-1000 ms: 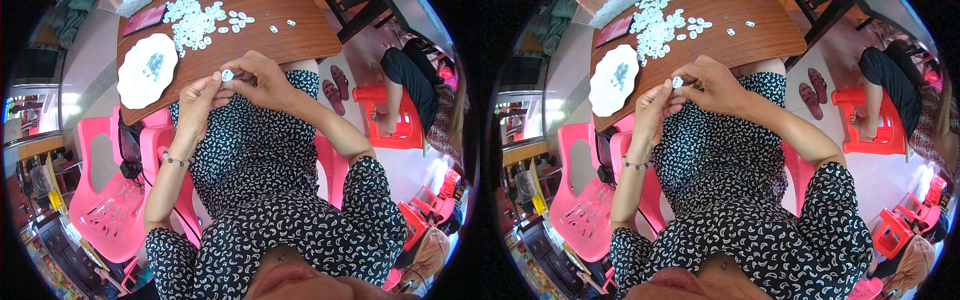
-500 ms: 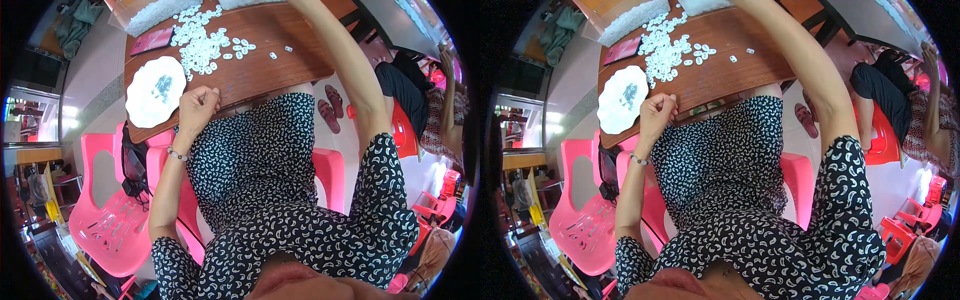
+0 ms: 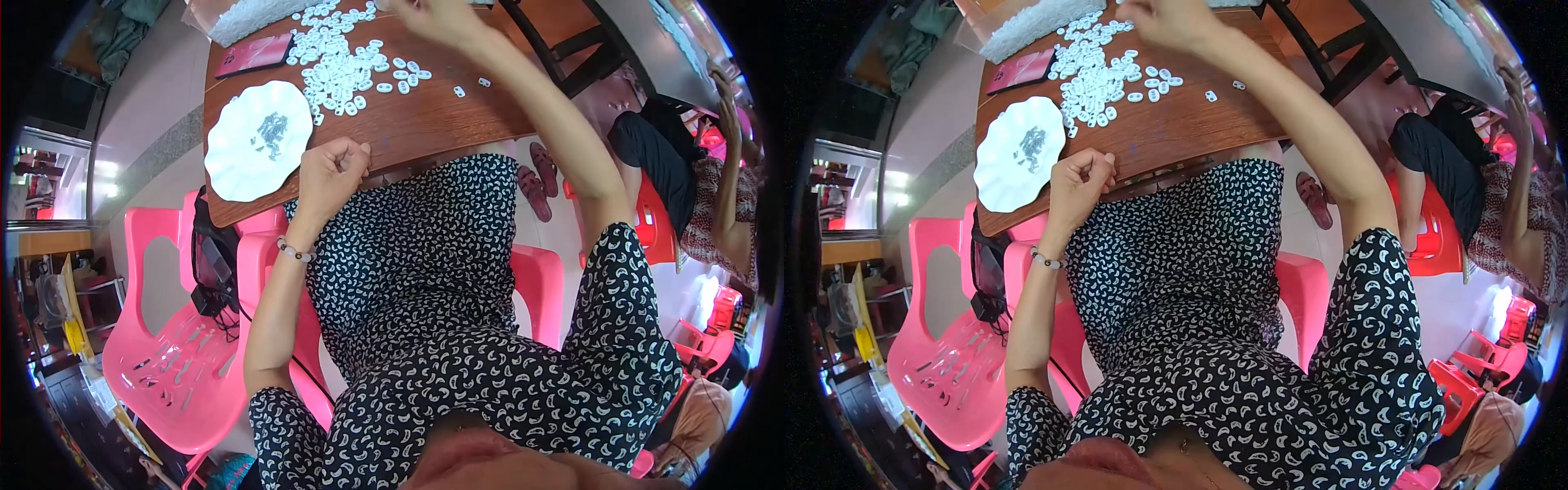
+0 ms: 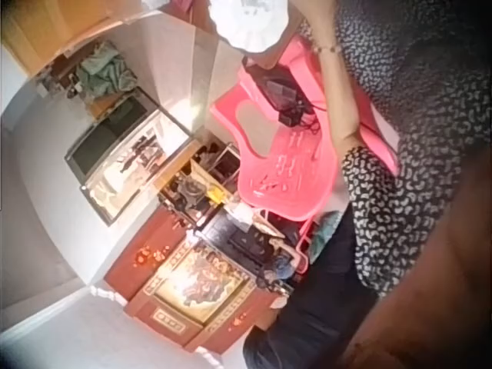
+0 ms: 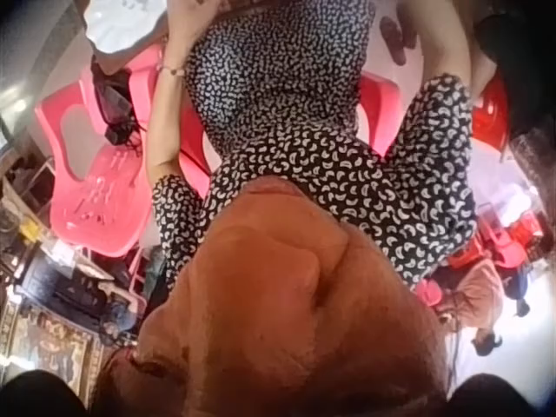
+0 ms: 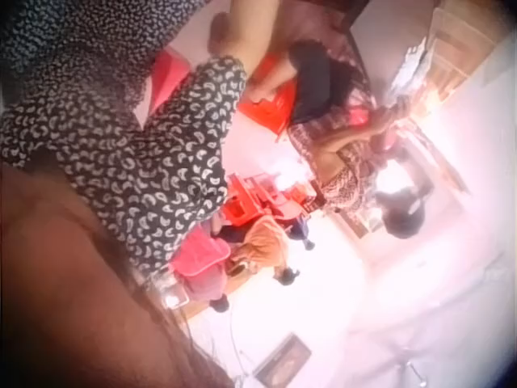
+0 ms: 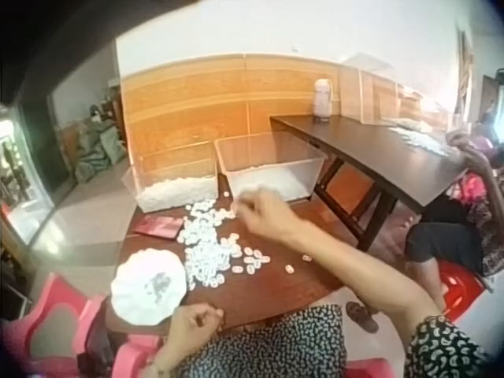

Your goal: Manually assembling small white circular plastic parts by inserting blue components into them.

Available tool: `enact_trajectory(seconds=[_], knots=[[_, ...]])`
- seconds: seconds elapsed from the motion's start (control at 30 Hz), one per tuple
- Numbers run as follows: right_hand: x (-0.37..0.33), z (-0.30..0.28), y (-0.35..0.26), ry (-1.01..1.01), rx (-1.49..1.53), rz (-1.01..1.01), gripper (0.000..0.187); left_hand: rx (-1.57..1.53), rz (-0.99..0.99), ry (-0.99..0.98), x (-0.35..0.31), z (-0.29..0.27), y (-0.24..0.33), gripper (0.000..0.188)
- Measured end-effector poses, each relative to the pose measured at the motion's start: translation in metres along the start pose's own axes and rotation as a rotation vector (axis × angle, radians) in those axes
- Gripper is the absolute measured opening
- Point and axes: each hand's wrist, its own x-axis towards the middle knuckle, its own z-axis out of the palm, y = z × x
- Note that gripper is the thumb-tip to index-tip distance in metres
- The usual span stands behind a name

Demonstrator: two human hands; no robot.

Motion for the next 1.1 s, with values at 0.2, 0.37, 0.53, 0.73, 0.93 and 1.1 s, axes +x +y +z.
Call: enact_trajectory(seconds=[0.2,0.37,0.53,0.73,0.93,1.1], knots=[[-0.063,0.054,0.006,-0.203,-0.059,-0.184,0.014,-0.007,0.005,-0.02,0.003,0.003,0.0,0.026],[-0.072,0.068,-0.015,-0.293,-0.047,-0.241,0.015,-0.019,0.0,-0.029,0.002,0.004,0.0,0.026],[-0.078,0.085,-0.027,-0.255,-0.133,-0.341,0.018,0.003,0.013,-0.032,0.001,0.003,0.001,0.025],[-0.079,0.088,-0.026,-0.263,-0.177,-0.296,0.017,0.005,0.019,-0.033,0.001,0.004,0.002,0.025],[-0.081,0.092,-0.021,-0.137,-0.159,-0.335,0.012,0.041,0.006,-0.056,0.002,0.001,0.002,0.025],[-0.083,0.079,-0.024,-0.032,-0.018,-0.275,0.01,0.078,-0.01,-0.068,0.002,0.001,0.003,0.025]])
